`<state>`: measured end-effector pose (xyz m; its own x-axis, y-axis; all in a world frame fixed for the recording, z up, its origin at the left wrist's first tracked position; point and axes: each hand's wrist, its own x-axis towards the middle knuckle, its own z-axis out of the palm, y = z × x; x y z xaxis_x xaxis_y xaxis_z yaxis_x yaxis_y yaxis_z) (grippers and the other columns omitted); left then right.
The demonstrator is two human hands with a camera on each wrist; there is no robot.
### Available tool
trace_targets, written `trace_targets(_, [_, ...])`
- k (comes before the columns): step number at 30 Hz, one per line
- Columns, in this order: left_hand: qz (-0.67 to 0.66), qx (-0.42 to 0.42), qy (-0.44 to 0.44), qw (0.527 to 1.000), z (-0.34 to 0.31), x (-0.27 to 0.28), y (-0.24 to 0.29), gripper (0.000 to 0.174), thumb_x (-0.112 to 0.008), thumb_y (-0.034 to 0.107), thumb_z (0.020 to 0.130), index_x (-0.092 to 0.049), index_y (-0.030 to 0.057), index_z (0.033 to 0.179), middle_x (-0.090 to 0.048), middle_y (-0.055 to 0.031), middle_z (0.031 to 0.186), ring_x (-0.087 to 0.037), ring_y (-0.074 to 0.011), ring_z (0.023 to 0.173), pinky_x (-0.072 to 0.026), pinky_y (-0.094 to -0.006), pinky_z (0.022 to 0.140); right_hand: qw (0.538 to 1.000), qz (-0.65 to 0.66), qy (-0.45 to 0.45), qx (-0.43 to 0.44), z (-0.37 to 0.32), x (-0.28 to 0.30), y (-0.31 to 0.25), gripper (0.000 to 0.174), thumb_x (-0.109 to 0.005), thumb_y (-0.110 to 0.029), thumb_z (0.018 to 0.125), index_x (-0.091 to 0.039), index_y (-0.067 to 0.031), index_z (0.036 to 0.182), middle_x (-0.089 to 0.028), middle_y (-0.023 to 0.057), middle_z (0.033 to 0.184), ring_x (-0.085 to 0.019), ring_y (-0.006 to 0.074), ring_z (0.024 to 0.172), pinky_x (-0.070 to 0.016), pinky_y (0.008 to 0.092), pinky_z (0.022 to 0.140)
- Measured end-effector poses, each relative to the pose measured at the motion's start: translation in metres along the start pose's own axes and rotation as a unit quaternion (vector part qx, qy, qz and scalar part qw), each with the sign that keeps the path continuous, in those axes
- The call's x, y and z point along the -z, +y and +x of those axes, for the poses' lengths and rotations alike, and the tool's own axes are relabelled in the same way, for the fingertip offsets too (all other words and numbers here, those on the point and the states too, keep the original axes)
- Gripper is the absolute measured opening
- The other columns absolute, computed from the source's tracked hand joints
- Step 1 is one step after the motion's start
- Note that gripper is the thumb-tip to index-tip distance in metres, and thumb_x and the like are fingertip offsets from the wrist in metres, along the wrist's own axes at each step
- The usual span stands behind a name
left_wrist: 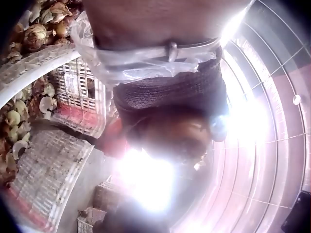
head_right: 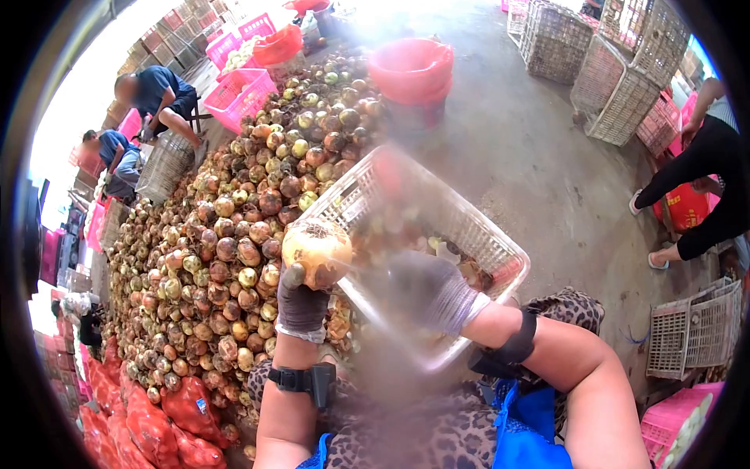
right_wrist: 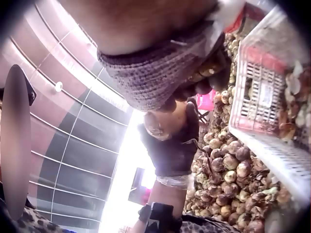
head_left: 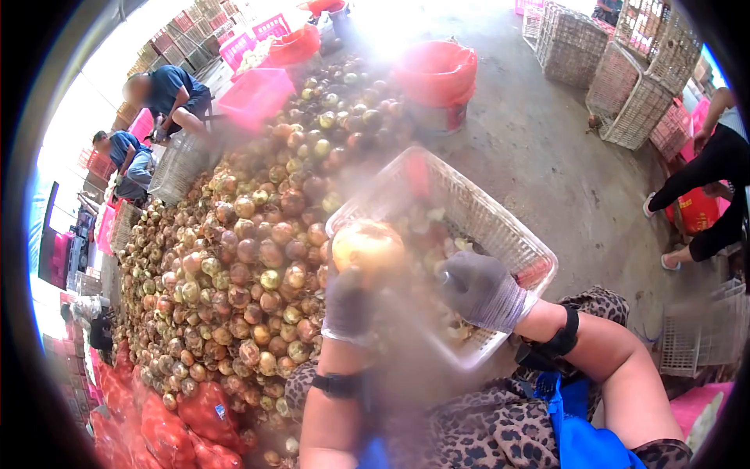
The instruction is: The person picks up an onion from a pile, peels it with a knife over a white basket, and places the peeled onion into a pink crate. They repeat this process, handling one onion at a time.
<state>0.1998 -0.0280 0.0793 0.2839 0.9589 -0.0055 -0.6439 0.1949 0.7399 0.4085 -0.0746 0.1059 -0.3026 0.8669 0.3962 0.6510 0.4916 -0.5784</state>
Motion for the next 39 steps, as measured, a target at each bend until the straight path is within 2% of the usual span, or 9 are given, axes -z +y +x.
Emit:
trace_targets(16, [0.108, -0.075, 0.019, 0.991, -0.014, -0.016, 0.006, 0.075, -0.076, 0.032, 0.064, -0.043, 0.0038, 0.125, -0.056, -0.0144, 0.111, -0.06, -0.0254, 0.094, -0.0535, -0.0358, 0.079, 0.991, 0.131, 0.022, -0.007, -0.012, -0.026, -0.001, 0.015, -0.066, -0.018, 0.079, -0.057, -0.0066, 0.077, -0.055, 0.0122, 0.06, -0.056, 0.0261, 0.053, -0.0437, 0.035, 0.051])
trace_targets(20, [0.208, -0.099, 0.036, 0.972, -0.02, -0.021, 0.009, 0.068, -0.069, 0.037, 0.07, -0.044, 0.0034, 0.124, -0.055, -0.0138, 0.112, -0.06, -0.0242, 0.093, -0.0534, -0.0339, 0.078, 0.996, -0.061, -0.063, -0.012, -0.008, -0.013, -0.008, 0.015, -0.063, -0.022, 0.081, -0.057, -0.0086, 0.077, -0.058, 0.0134, 0.064, -0.059, 0.0284, 0.055, -0.0452, 0.0381, 0.05])
trace_targets(23, [-0.115, 0.098, 0.051, 0.987, -0.027, 0.019, -0.012, 0.091, -0.072, 0.054, 0.066, -0.035, 0.0061, 0.134, -0.049, -0.0147, 0.123, -0.053, -0.0328, 0.108, -0.0508, -0.044, 0.085, 0.998, -0.036, -0.054, 0.015, -0.003, -0.008, -0.005, 0.019, -0.06, -0.025, 0.083, -0.056, -0.0084, 0.076, -0.058, 0.0124, 0.062, -0.06, 0.0296, 0.053, -0.0457, 0.0392, 0.048])
trace_targets(27, [0.055, 0.063, 0.076, 0.994, -0.038, 0.013, -0.012, 0.088, -0.06, 0.064, 0.073, -0.036, 0.005, 0.134, -0.048, -0.0163, 0.125, -0.052, -0.0345, 0.109, -0.0468, -0.0528, 0.089, 0.991, -0.088, -0.098, 0.032, -0.001, -0.007, -0.005, 0.021, -0.058, -0.027, 0.084, -0.059, -0.008, 0.078, -0.057, 0.0109, 0.061, -0.059, 0.0287, 0.052, -0.0462, 0.0387, 0.048])
trace_targets(28, [0.185, -0.047, 0.053, 0.98, -0.034, -0.013, 0.0, 0.09, -0.057, 0.068, 0.072, -0.037, 0.004, 0.132, -0.049, -0.0176, 0.124, -0.053, -0.0345, 0.106, -0.0473, -0.0549, 0.087, 0.989, -0.094, -0.11, 0.02, -0.001, -0.003, -0.008, 0.02, -0.057, -0.027, 0.084, -0.06, -0.0078, 0.079, -0.057, 0.0105, 0.062, -0.059, 0.0282, 0.052, -0.0465, 0.0383, 0.048])
trace_targets(32, [-0.226, 0.138, 0.047, 0.963, -0.038, 0.012, -0.014, 0.088, -0.056, 0.068, 0.073, -0.039, 0.004, 0.13, -0.051, -0.0176, 0.122, -0.053, -0.0334, 0.107, -0.0472, -0.0554, 0.086, 0.964, -0.188, -0.154, 0.106, -0.002, -0.012, -0.001, 0.017, -0.058, -0.024, 0.08, -0.063, -0.0077, 0.082, -0.06, 0.0106, 0.072, -0.062, 0.0245, 0.058, -0.0489, 0.0355, 0.052])
trace_targets(34, [-0.295, 0.122, 0.077, 0.945, -0.041, 0.008, -0.017, 0.086, -0.058, 0.067, 0.073, -0.04, 0.0044, 0.13, -0.051, -0.0171, 0.12, -0.053, -0.0328, 0.105, -0.0475, -0.0552, 0.085, 0.968, -0.176, -0.148, 0.097, -0.01, -0.019, 0.008, 0.015, -0.057, -0.02, 0.079, -0.064, -0.0079, 0.083, -0.061, 0.0106, 0.077, -0.063, 0.0224, 0.065, -0.0499, 0.0336, 0.058])
trace_targets(37, [0.159, -0.056, 0.033, 0.985, -0.032, -0.011, -0.001, 0.078, -0.068, 0.048, 0.072, -0.04, 0.0053, 0.13, -0.052, -0.0134, 0.117, -0.054, -0.027, 0.106, -0.0475, -0.042, 0.09, 0.966, -0.161, -0.2, 0.006, -0.007, -0.015, 0.001, 0.014, -0.055, -0.016, 0.079, -0.065, -0.0079, 0.086, -0.061, 0.01, 0.085, -0.062, 0.0192, 0.075, -0.05, 0.0325, 0.065])
trace_targets(39, [0.102, -0.089, 0.037, 0.99, -0.025, -0.003, -0.011, 0.06, -0.059, 0.024, 0.074, -0.04, 0.0017, 0.127, -0.054, -0.0162, 0.11, -0.058, -0.0248, 0.095, -0.0522, -0.035, 0.08, 0.982, -0.074, -0.176, -0.007, -0.011, -0.021, 0.002, 0.015, -0.053, -0.014, 0.081, -0.065, -0.0073, 0.087, -0.061, 0.0092, 0.086, -0.062, 0.0186, 0.077, -0.0497, 0.0325, 0.066])
